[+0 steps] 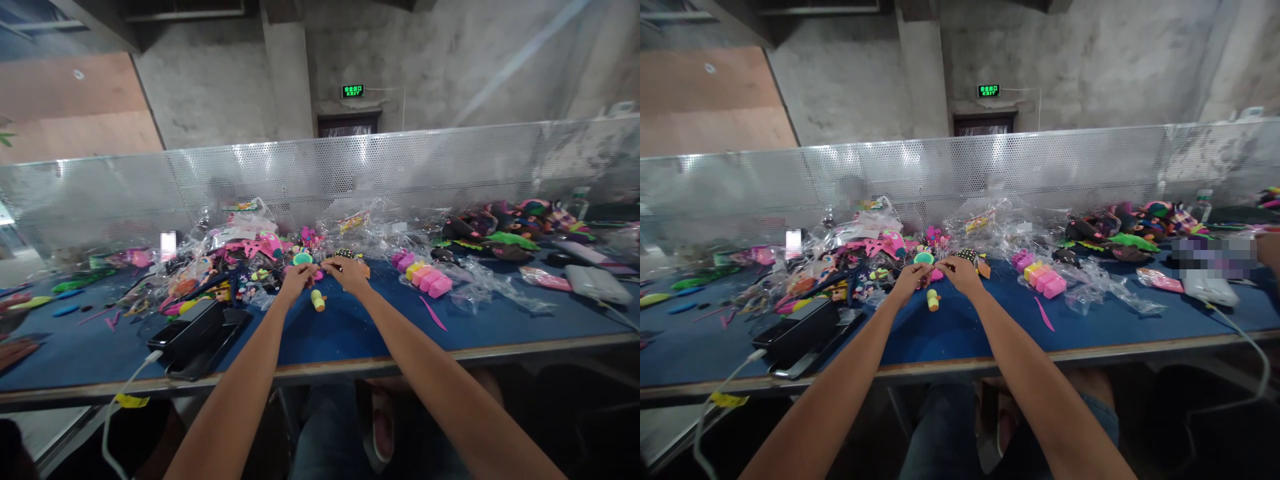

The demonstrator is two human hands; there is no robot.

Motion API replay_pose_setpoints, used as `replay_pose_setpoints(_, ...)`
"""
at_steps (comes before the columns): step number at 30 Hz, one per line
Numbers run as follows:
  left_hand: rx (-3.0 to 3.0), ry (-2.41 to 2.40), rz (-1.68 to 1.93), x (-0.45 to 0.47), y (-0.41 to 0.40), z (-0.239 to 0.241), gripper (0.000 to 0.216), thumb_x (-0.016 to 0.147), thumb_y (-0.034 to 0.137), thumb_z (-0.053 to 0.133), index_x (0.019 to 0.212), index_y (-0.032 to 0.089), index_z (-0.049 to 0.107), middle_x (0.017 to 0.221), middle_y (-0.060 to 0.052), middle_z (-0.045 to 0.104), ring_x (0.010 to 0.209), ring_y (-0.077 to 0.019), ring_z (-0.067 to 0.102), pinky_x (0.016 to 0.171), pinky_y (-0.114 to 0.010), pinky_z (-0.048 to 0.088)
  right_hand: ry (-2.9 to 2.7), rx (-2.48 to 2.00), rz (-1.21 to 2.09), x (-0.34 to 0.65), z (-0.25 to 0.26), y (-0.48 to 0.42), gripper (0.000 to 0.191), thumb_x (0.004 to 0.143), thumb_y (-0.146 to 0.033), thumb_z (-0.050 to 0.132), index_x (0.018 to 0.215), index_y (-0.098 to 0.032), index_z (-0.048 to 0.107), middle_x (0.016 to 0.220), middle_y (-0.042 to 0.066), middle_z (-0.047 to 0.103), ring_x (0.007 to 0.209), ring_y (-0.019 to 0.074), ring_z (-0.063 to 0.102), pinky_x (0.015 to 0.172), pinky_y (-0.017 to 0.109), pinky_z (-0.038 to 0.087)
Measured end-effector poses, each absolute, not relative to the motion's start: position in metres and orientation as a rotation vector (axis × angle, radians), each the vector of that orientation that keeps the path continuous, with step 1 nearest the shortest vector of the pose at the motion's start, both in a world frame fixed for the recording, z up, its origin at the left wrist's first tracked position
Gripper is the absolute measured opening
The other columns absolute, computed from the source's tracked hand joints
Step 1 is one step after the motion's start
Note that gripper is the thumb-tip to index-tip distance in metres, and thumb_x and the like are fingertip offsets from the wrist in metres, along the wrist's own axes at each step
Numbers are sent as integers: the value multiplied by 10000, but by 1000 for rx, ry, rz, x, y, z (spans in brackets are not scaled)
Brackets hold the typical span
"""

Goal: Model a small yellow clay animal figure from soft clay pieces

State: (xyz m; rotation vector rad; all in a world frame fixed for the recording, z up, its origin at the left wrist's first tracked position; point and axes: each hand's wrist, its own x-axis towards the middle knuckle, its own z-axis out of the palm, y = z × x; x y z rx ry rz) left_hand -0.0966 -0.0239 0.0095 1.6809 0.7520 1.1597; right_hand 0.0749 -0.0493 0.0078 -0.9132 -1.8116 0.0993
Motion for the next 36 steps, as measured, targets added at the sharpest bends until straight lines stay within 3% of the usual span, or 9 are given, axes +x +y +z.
replay_pose_setpoints(8, 1658, 738, 1144, -95, -30, 14, 356, 656, 489, 680, 665, 147, 582, 531, 26, 506, 462, -85, 464, 457, -216, 353, -1769, -960, 182, 72, 7, -50, 258, 821, -408, 576, 835, -184, 703, 745, 11, 693, 659, 136, 594, 598, 233, 422)
replay_pose_setpoints(16, 1718, 777, 1156, -95, -29, 13, 362, 676, 501, 659, 658, 151, 568, 499, 36, 497, 421, -77, 439, 436, -217, 330, -1784, -959, 150, 72, 7, -50, 224, 838, -365, 561, 792, -181, 682, 737, 4, 675, 667, 128, 577, 612, 227, 411)
replay_pose_setpoints(22, 1716, 767, 1150, -95, -29, 13, 363, 685, 498, 652, 671, 144, 574, 522, 28, 511, 442, -78, 453, 445, -213, 342, -1756, -983, 167, 71, 6, -51, 189, 803, -345, 602, 865, -183, 679, 691, -8, 638, 617, 121, 547, 584, 224, 407)
replay_pose_setpoints(36, 1785, 784, 1130, -95, -30, 14, 396, 684, 523, 640, 608, 144, 554, 455, 31, 498, 415, -79, 435, 445, -216, 335, -1856, -978, 11, 72, 7, -51, 108, 811, -219, 610, 876, -199, 693, 837, 19, 673, 720, 134, 569, 660, 235, 414)
